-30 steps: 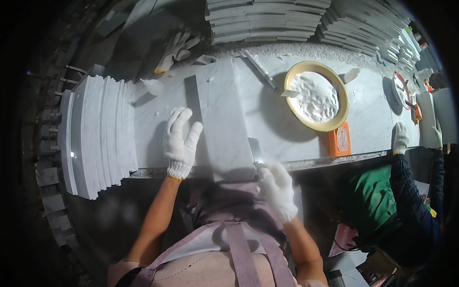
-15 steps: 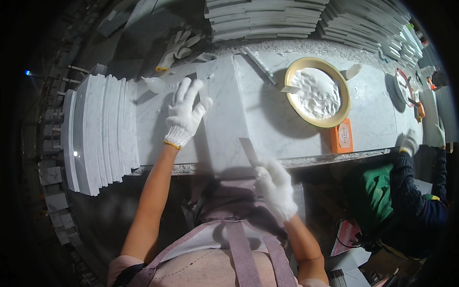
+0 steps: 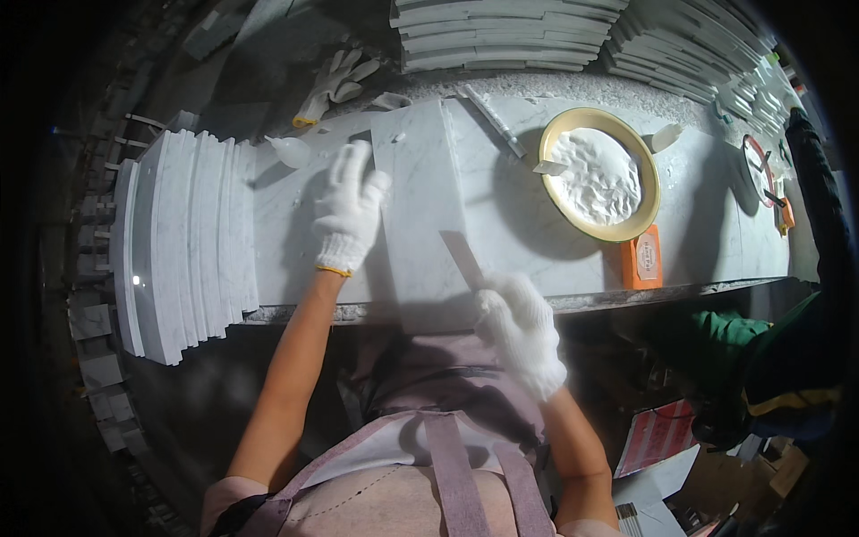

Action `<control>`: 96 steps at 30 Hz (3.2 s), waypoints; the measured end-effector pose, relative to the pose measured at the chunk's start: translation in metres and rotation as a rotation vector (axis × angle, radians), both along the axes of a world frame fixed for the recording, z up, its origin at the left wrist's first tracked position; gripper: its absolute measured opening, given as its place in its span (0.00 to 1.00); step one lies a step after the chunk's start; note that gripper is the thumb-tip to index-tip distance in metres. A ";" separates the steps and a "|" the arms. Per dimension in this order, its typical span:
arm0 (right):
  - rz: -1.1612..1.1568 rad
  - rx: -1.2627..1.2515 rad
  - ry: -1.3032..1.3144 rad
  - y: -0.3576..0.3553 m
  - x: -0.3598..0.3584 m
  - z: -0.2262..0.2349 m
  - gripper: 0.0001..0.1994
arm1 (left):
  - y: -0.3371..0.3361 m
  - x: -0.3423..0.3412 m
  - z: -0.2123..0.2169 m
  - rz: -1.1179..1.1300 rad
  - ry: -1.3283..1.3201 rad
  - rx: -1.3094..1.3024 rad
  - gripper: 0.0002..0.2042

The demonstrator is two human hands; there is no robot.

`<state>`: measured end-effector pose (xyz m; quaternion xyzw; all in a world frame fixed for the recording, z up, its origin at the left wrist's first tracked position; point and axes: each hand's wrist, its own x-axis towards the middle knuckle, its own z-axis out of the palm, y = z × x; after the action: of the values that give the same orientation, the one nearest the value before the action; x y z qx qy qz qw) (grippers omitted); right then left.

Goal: The person applies a white powder to a rectangular stone tile and rubs it with a small orange block, then uses a metal scraper to remove excess powder and smooth the surface. The person repeats this process on multiple tiles, stacking finished pieces to the left.

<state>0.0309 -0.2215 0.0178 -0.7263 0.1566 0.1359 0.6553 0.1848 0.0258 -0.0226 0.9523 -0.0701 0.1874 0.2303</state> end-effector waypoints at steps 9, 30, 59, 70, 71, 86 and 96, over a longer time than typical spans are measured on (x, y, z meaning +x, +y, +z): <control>0.219 -0.484 -0.568 0.022 0.088 -0.014 0.18 | 0.000 -0.089 -0.004 -0.319 -0.192 -0.025 0.19; 0.601 -0.817 -0.556 0.072 0.167 -0.017 0.23 | 0.003 -0.115 -0.034 -0.361 -0.140 -0.087 0.16; 0.849 -0.915 -0.751 0.066 0.167 -0.013 0.23 | 0.003 -0.117 -0.034 -0.360 -0.086 -0.119 0.15; 0.692 -0.699 -0.877 0.069 0.157 -0.008 0.27 | 0.003 -0.119 -0.036 -0.365 -0.078 -0.129 0.17; 0.694 -0.677 -0.862 0.069 0.159 -0.009 0.27 | 0.003 -0.120 -0.035 -0.356 -0.074 -0.135 0.17; 0.304 -0.130 -0.274 -0.013 0.076 -0.034 0.29 | 0.008 -0.115 -0.020 -0.512 -0.057 -0.094 0.20; -0.036 0.541 0.030 -0.036 -0.001 -0.041 0.30 | 0.013 -0.046 -0.008 -0.356 -0.215 0.121 0.21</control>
<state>0.0297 -0.2574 -0.0234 -0.5198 0.1369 0.1720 0.8255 0.1389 0.0392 -0.0304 0.9115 -0.2724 0.2397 0.1935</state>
